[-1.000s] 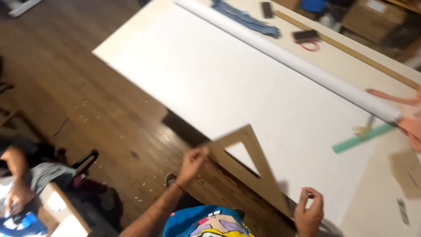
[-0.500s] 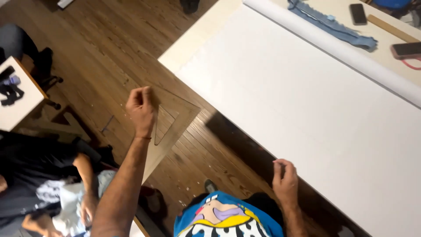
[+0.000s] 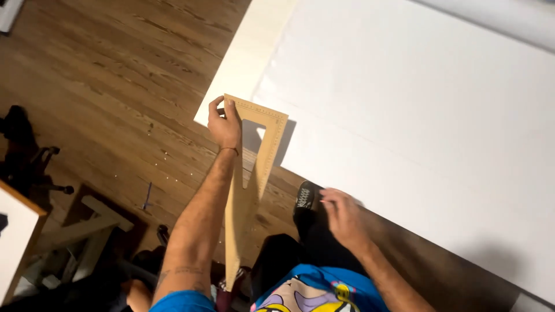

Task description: Measuring and cutting a large sheet of white material using a ruler and scissors

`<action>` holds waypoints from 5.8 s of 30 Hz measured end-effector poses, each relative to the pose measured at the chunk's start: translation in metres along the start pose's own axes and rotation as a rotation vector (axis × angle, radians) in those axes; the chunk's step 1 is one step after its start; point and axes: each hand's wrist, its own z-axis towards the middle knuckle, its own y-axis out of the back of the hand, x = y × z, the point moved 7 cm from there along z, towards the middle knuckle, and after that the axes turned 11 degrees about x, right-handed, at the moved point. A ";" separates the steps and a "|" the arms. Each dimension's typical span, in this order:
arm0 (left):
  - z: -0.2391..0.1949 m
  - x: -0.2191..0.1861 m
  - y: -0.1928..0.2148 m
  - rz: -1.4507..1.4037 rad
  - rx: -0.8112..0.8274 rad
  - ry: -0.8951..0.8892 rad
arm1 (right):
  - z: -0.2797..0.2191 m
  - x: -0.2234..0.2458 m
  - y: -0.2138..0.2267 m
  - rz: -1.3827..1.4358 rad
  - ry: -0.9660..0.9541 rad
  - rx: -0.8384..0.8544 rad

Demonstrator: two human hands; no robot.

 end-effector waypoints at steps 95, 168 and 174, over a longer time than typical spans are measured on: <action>-0.001 -0.042 -0.068 0.612 0.671 -0.982 | 0.217 -0.056 -0.052 -0.224 -0.280 -0.271; 0.005 -0.026 -0.055 0.586 0.674 -0.886 | -0.022 0.043 -0.290 1.132 -0.739 -0.113; 0.011 -0.021 0.007 0.302 0.448 -0.571 | 0.010 0.060 -0.284 0.868 -0.690 -0.156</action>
